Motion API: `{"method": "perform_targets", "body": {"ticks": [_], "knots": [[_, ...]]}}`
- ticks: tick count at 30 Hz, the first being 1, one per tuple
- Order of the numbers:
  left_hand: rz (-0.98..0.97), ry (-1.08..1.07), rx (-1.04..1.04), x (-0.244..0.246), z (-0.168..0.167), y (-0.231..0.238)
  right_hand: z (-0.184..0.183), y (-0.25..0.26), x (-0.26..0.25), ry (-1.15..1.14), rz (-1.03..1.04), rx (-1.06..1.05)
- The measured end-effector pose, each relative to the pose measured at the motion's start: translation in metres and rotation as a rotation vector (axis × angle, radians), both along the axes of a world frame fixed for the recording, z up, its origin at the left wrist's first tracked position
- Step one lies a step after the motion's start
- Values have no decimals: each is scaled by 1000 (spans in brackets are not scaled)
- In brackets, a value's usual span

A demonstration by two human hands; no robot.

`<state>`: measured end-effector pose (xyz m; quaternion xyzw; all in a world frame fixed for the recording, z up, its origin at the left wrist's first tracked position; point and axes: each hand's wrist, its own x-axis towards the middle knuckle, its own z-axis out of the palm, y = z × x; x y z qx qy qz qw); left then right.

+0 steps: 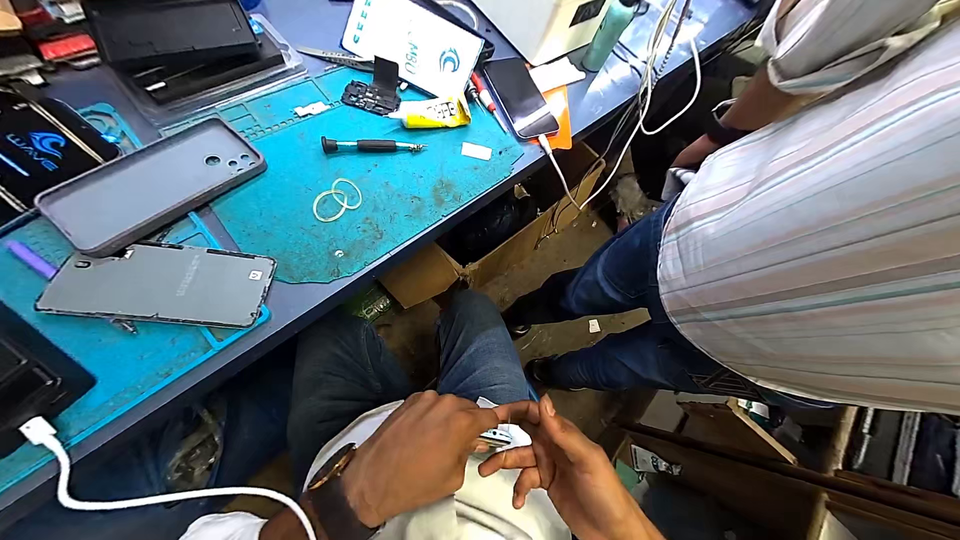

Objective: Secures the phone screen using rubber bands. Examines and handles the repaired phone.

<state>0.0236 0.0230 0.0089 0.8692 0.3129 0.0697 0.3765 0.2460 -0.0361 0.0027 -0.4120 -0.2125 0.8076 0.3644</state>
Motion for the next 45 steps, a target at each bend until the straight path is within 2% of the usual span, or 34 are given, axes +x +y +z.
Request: {"method": "perform_targets", "body": {"ticks": [4,7,13,16,18,21,23,26,28,32,36,38,40,43,45], "knots": [[-51,153,-17,22,13,5,31,5,7,-25,-70,28],[-50,234,-65,32,23,8,45,3,6,-106,-47,98],[-24,233,-75,31,26,14,43,-16,-5,-734,140,547],[26,217,-102,24,24,18,39,-23,-1,-1025,270,651],[153,121,-129,15,19,21,32,-25,7,-1090,299,672],[459,-195,-188,-6,1,26,16,-26,23,-1033,192,627],[631,-487,-330,-16,-2,27,7,-24,29,-979,16,571],[834,-838,-739,-25,-1,23,5,-13,30,-800,-306,531],[928,-975,-984,-28,-4,17,6,-3,28,-658,-436,582],[1005,-1121,-1208,-27,-13,3,14,15,15,-560,-459,728],[1049,-1228,-1280,-21,-14,-10,17,19,-3,-414,-328,612],[1039,-1245,-1279,-19,-17,-16,19,19,-15,-360,-323,518],[945,-1234,-1265,-25,-25,-25,24,24,-22,-418,-348,475],[527,-1221,-1210,-44,-42,-30,36,45,-18,-491,-255,549],[307,-1201,-1174,-50,-44,-31,43,64,-20,-484,-89,615]]}}
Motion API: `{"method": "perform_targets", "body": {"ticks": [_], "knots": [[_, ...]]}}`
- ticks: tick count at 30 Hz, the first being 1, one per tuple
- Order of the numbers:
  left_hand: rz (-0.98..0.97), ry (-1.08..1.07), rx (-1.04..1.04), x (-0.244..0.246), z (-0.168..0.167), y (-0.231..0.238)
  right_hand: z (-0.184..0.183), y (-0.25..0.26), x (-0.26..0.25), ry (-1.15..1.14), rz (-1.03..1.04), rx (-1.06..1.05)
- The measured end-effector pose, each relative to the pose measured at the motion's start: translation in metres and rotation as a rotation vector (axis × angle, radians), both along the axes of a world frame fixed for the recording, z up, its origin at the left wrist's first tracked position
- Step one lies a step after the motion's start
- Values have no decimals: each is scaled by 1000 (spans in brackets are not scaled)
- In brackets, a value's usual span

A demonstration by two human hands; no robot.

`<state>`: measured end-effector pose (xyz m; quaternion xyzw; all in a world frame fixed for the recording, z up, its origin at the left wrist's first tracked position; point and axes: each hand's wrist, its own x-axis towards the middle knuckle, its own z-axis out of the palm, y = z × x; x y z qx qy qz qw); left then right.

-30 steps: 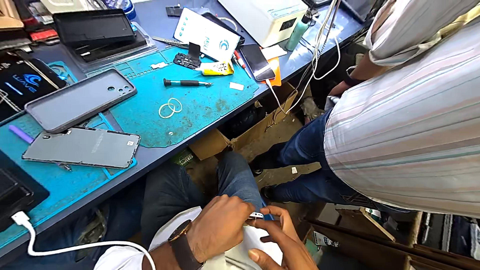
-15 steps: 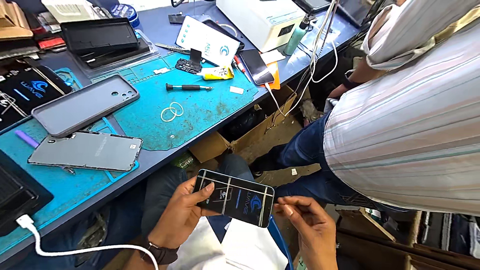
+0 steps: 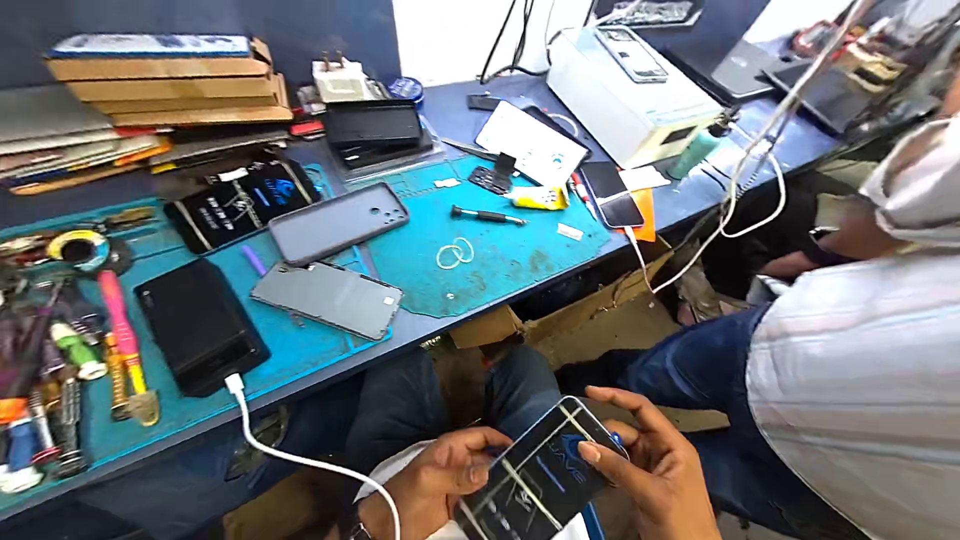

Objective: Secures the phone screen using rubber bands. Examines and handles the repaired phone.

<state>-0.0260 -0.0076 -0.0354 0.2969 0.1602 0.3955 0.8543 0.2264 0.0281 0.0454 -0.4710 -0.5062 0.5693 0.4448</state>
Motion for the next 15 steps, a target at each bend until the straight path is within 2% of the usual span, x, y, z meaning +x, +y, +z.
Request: {"method": "perform_targets", "body": {"ticks": [3,5,11,15], "knots": [[-44,-102,40,3,2,-4,4,33,-23,-153,332,17],[52,-154,-47,6,1,-8,4,63,-45,-304,434,90],[333,-77,-203,-1,12,-12,-14,174,-108,-784,149,657],[448,6,-245,-5,22,-12,-17,199,-131,-999,161,720]]}}
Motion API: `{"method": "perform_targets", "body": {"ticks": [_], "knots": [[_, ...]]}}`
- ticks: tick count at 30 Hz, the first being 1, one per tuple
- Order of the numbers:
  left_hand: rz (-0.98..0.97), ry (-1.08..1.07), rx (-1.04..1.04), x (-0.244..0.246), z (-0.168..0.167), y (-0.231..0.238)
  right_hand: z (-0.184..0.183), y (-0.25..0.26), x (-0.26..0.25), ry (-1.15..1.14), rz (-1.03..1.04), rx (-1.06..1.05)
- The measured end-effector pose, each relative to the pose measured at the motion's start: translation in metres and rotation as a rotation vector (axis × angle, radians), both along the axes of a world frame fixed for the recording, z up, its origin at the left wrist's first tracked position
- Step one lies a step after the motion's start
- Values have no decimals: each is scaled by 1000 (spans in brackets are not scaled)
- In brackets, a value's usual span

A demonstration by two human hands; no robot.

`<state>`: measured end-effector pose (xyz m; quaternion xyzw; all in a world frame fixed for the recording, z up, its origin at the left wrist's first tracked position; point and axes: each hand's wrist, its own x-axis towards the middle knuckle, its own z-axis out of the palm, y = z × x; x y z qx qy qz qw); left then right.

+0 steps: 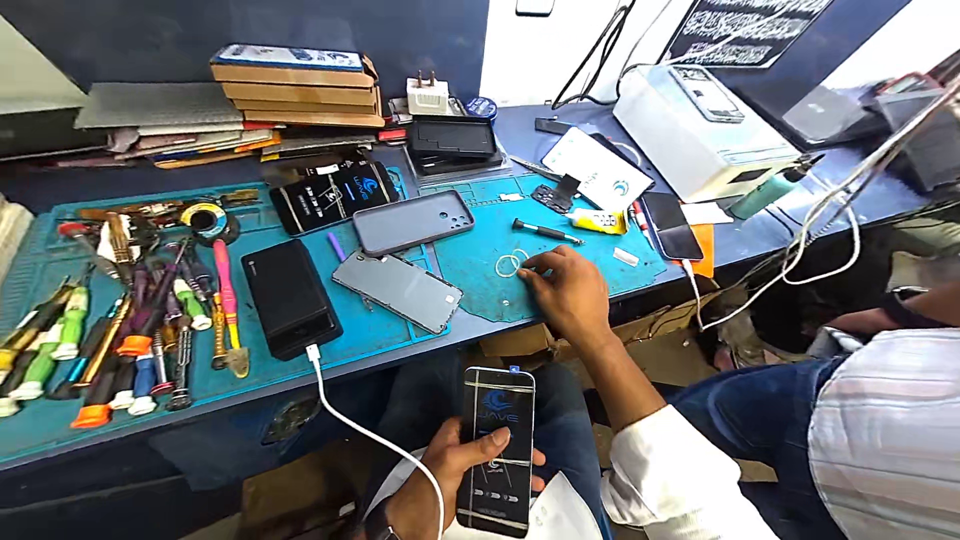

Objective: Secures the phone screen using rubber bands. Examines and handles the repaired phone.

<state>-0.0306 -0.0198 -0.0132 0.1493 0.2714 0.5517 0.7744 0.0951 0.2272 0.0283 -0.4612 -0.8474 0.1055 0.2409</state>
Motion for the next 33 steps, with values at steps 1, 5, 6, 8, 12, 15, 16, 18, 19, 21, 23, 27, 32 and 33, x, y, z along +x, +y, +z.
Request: {"method": "perform_targets", "body": {"ticks": [1,5,6,8,12,15,16,18,19,21,23,27,32,33], "knots": [[12,11,-14,-1,1,0,0,0,-2,-14,5,25],[64,104,-106,2,6,5,-4,-3,-3,-33,25,108],[78,150,-131,3,8,6,-1,-4,1,21,12,73],[99,245,-150,6,13,9,7,-6,12,213,-21,-15],[92,293,-129,8,12,13,13,-4,32,274,23,-52],[101,293,-99,11,8,17,6,3,28,164,81,-17],[111,300,-93,13,8,18,5,5,24,113,79,-12],[137,323,-83,15,8,18,8,6,15,-2,46,-16],[152,340,-76,15,8,18,10,6,11,-54,21,-24],[183,369,-70,14,10,18,12,1,5,-113,-2,-6],[203,379,-78,12,11,18,12,-5,0,-151,-10,34],[204,396,-88,13,14,21,18,-10,-10,-277,-23,42],[209,418,-60,14,16,21,38,-14,2,40,-40,-165],[208,419,-69,13,15,20,41,-22,13,190,-45,-233]]}}
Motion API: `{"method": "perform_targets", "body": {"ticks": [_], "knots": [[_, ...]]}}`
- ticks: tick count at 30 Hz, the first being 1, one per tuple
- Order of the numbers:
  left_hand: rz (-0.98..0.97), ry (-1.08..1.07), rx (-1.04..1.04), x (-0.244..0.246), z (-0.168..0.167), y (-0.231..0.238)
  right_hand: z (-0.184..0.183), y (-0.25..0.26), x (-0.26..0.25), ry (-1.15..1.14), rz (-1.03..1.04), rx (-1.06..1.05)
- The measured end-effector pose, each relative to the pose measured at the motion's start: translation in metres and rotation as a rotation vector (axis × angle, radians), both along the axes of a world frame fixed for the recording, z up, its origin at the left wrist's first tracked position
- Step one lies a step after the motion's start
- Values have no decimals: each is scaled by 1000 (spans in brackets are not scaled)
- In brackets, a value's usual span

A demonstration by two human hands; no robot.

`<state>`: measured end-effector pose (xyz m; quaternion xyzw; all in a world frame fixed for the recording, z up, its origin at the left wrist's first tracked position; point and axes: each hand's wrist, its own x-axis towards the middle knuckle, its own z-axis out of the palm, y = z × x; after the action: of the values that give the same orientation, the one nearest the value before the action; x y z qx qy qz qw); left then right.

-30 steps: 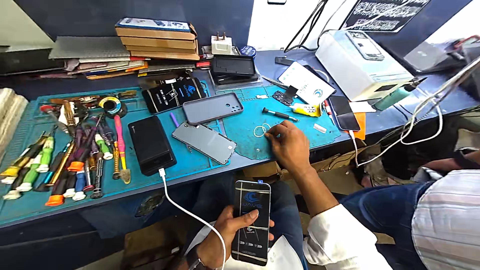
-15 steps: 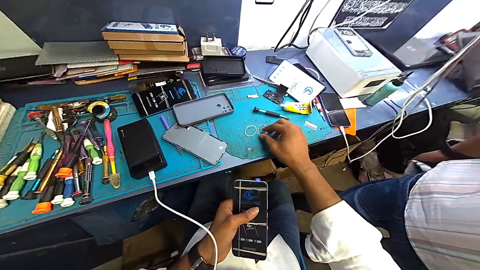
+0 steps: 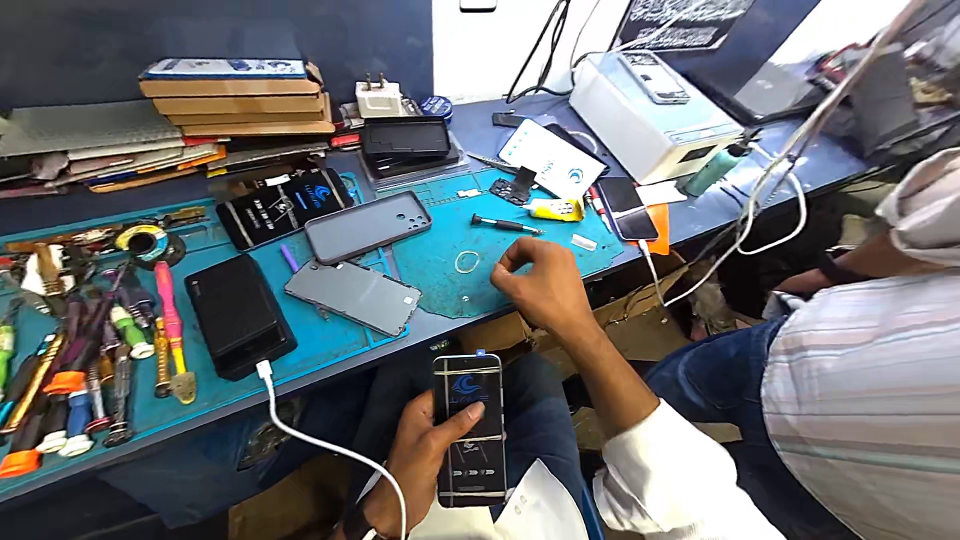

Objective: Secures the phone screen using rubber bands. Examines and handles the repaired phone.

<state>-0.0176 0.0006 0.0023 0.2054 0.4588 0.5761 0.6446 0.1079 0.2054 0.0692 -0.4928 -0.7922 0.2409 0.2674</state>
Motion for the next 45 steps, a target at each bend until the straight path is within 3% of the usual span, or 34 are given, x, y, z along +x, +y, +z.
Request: {"method": "perform_targets", "body": {"ticks": [4,10,15,18,23,27,37,42,45], "knots": [[11,-24,-44,-2,-1,-1,-13,-53,51,532,17,-244],[-37,-12,-26,8,-5,7,-72,-143,109,1104,-191,-796],[-55,101,-2,17,-9,9,-100,-192,121,1267,-313,-830],[-62,180,43,20,-11,8,-96,-199,117,1147,-299,-688],[-77,336,141,21,-11,2,-80,-183,99,538,-6,-303],[-98,423,226,20,-9,-3,-64,-171,81,355,112,-253],[-172,511,373,17,-6,-8,-67,-164,79,406,198,-356],[-109,301,353,16,2,-4,-81,-187,80,492,232,-505],[-29,150,208,11,17,3,-92,-214,84,582,254,-753]]}}
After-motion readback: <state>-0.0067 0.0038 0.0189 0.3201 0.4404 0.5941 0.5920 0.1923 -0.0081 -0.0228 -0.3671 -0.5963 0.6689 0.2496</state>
